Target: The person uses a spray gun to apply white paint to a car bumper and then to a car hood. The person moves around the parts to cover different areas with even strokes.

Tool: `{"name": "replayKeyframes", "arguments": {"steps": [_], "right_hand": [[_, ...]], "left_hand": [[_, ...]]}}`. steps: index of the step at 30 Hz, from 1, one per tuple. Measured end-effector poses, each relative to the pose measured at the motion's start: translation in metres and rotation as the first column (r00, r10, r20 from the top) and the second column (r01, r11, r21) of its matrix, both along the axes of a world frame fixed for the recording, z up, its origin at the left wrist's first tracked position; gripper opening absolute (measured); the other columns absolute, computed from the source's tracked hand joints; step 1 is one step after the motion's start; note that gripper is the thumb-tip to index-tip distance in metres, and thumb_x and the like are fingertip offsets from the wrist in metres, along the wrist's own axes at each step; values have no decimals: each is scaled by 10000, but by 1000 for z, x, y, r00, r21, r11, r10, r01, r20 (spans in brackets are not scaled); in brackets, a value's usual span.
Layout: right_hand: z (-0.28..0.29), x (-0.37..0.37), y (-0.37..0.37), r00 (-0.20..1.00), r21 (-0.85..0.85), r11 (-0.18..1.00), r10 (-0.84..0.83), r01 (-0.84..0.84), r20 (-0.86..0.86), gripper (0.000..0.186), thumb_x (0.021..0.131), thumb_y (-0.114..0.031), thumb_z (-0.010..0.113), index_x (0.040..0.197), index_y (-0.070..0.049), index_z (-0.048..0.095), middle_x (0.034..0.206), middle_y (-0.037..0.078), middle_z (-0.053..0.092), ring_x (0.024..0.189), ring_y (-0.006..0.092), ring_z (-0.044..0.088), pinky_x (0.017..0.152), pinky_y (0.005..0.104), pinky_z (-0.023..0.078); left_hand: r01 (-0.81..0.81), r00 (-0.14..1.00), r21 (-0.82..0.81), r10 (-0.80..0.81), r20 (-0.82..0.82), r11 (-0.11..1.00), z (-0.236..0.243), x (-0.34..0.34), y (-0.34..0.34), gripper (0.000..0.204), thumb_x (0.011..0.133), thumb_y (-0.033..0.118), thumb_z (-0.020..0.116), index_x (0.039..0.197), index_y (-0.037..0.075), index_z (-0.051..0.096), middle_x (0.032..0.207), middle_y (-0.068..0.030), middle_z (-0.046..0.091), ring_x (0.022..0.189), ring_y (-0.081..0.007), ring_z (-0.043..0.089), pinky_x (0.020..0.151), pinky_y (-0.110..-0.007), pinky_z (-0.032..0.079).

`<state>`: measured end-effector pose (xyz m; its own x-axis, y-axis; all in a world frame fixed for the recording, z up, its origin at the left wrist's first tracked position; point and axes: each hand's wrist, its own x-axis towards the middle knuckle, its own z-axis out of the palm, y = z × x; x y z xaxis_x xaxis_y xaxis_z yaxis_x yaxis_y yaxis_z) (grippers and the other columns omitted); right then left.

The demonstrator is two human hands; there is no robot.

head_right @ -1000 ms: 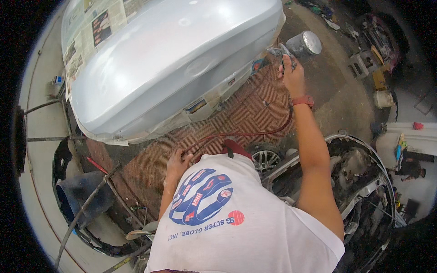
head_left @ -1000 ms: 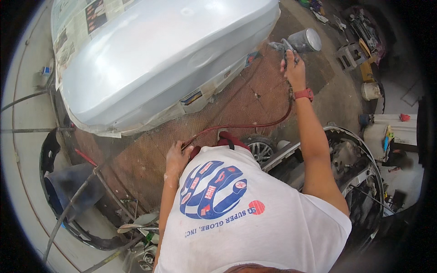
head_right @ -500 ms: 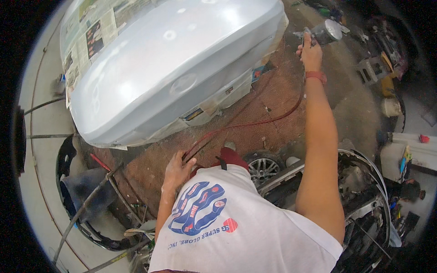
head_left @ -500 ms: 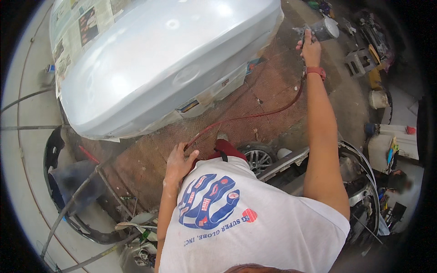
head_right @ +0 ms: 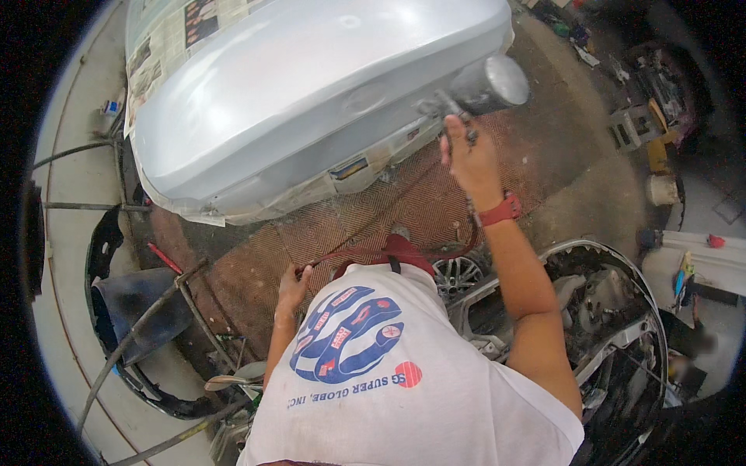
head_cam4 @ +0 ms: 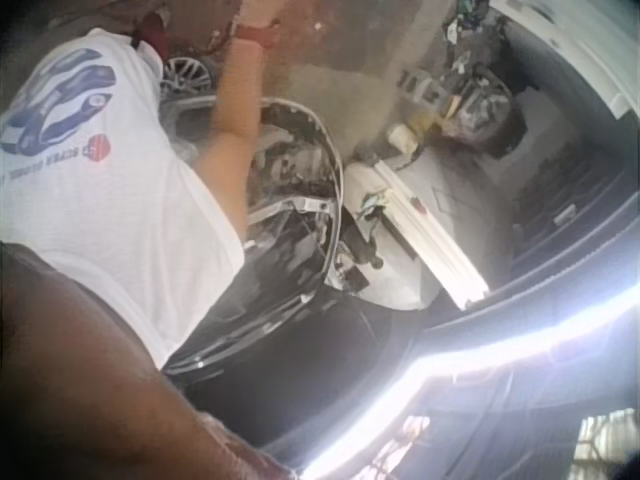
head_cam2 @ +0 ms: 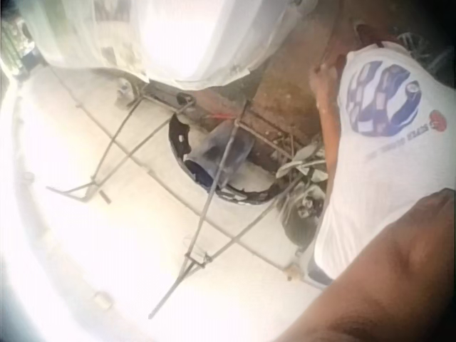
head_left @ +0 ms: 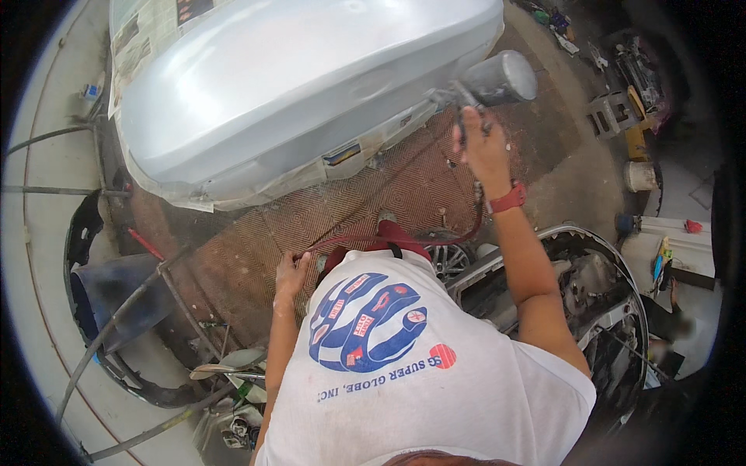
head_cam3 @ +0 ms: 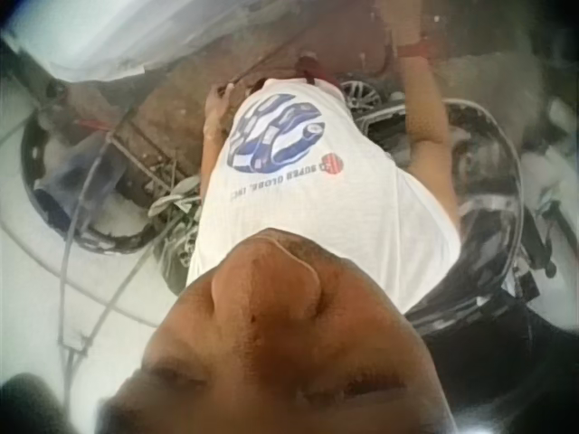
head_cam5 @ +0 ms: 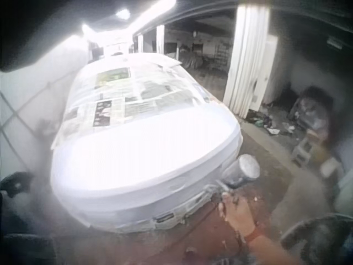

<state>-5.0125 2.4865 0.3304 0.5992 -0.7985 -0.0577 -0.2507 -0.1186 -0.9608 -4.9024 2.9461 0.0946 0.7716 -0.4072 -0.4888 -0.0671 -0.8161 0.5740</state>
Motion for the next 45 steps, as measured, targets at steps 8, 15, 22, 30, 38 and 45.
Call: {"name": "replayKeyframes", "arguments": {"steps": [8, 15, 22, 30, 38, 45], "right_hand": [[-7, 48, 152, 986, -46, 985, 163, -164, -20, 455, 1121, -460, 601, 1203, -20, 679, 772, -14, 657, 606, 55, 610, 480, 214, 456], [-11, 92, 259, 971, -6, 971, 237, -237, 1, 648, 1079, -527, 656, 1421, 22, 644, 714, -20, 611, 617, 68, 577, 579, 253, 483], [-20, 146, 340, 929, -131, 920, 370, -370, -23, 663, 1083, -542, 628, 1444, 14, 635, 780, 115, 700, 653, 232, 655, 668, 354, 540], [-28, 208, 407, 899, -440, 806, 437, -395, -6, 708, 1076, -631, 545, 1431, -29, 660, 993, 302, 754, 955, 501, 729, 831, 531, 565], [-22, 250, 428, 870, -230, 853, 491, -468, 48, 730, 1073, -631, 559, 1389, 18, 671, 990, 291, 765, 925, 463, 750, 833, 504, 571], [-11, 195, 350, 934, -166, 920, 356, -355, -23, 618, 1098, -548, 585, 1362, 0, 691, 849, 155, 729, 757, 274, 713, 750, 414, 566]], "left_hand": [[-215, 972, -73, 206, -112, 974, -53, 1, 132, 634, 1037, 508, 689, 1308, -63, 640, 1213, -272, 730, 1189, -400, 699, 1053, -480, 518], [-360, 921, -90, 338, -195, 929, -72, 3, 220, 658, 1059, 532, 655, 1371, -44, 595, 1338, -249, 676, 1252, -385, 642, 1091, -466, 474], [-539, 832, -107, 509, -221, 835, -102, -10, 281, 630, 1074, 519, 649, 1362, -38, 584, 1293, -212, 685, 1208, -354, 644, 1071, -431, 478], [-665, 714, -27, 624, -318, 747, -114, -23, 311, 841, 1041, 665, 599, 1534, -8, 498, 1536, -237, 564, 1446, -402, 530, 1189, -476, 416], [-761, 620, -39, 710, -334, 647, -114, -39, 306, 785, 1060, 642, 589, 1475, -21, 520, 1440, -225, 602, 1311, -364, 582, 1117, -469, 454], [-638, 756, -46, 613, -231, 769, -113, -33, 283, 705, 1048, 573, 655, 1397, -37, 604, 1330, -233, 682, 1226, -355, 656, 1071, -439, 499]]}}
